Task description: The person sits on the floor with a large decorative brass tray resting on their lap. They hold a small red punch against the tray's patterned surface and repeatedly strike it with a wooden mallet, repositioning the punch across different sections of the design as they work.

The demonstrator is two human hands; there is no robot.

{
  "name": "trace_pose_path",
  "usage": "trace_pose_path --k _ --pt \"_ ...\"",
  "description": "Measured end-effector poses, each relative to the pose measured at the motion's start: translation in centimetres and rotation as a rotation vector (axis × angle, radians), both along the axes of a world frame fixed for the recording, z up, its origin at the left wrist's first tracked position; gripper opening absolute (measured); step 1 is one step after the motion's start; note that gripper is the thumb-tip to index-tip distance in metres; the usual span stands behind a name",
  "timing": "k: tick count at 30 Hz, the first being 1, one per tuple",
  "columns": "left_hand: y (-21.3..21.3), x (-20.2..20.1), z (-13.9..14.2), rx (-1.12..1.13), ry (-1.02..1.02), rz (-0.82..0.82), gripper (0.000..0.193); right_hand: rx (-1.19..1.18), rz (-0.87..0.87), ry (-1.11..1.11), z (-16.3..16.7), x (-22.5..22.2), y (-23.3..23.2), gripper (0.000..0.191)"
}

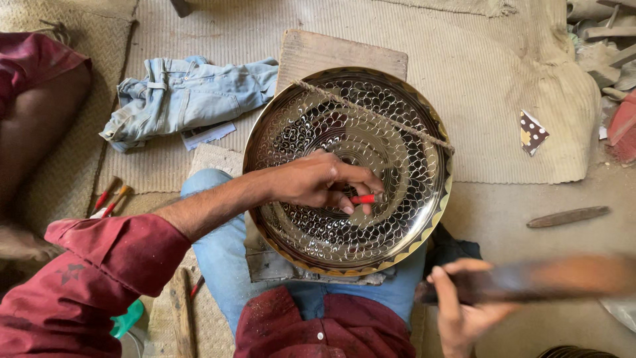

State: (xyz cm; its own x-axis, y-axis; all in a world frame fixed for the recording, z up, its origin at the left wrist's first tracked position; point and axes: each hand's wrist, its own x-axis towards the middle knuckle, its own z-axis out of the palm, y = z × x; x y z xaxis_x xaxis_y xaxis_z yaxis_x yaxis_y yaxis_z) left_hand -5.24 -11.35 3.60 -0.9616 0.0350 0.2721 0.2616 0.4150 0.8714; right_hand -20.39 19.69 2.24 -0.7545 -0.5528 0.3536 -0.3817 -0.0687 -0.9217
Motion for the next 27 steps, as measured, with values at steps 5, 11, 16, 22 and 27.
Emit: trace_pose_path --k 5,11,16,22,27 --pt "0.0 -0.1 0.2 -0.019 0.009 0.01 0.05 0.457 0.143 0.275 0.7 -1.0 -1.0 0.073" --pt "0.1 0.0 0.3 -0.043 -0.061 0.022 0.047 0.504 0.149 0.281 0.1 -1.5 -1.2 0.077" --pt "0.1 -0.1 -0.1 0.057 -0.09 -0.007 0.046 0.631 0.115 0.636 0.5 -2.5 -1.7 0.083" --pt "0.2 -0.3 -0.4 -0.013 -0.059 0.019 0.046 0.6 0.112 0.621 0.8 -3.0 -1.6 0.074" --pt "0.2 -0.3 -0.4 -0.039 -0.055 0.023 0.049 0.738 0.043 0.562 0.0 -3.9 -1.2 0.065"
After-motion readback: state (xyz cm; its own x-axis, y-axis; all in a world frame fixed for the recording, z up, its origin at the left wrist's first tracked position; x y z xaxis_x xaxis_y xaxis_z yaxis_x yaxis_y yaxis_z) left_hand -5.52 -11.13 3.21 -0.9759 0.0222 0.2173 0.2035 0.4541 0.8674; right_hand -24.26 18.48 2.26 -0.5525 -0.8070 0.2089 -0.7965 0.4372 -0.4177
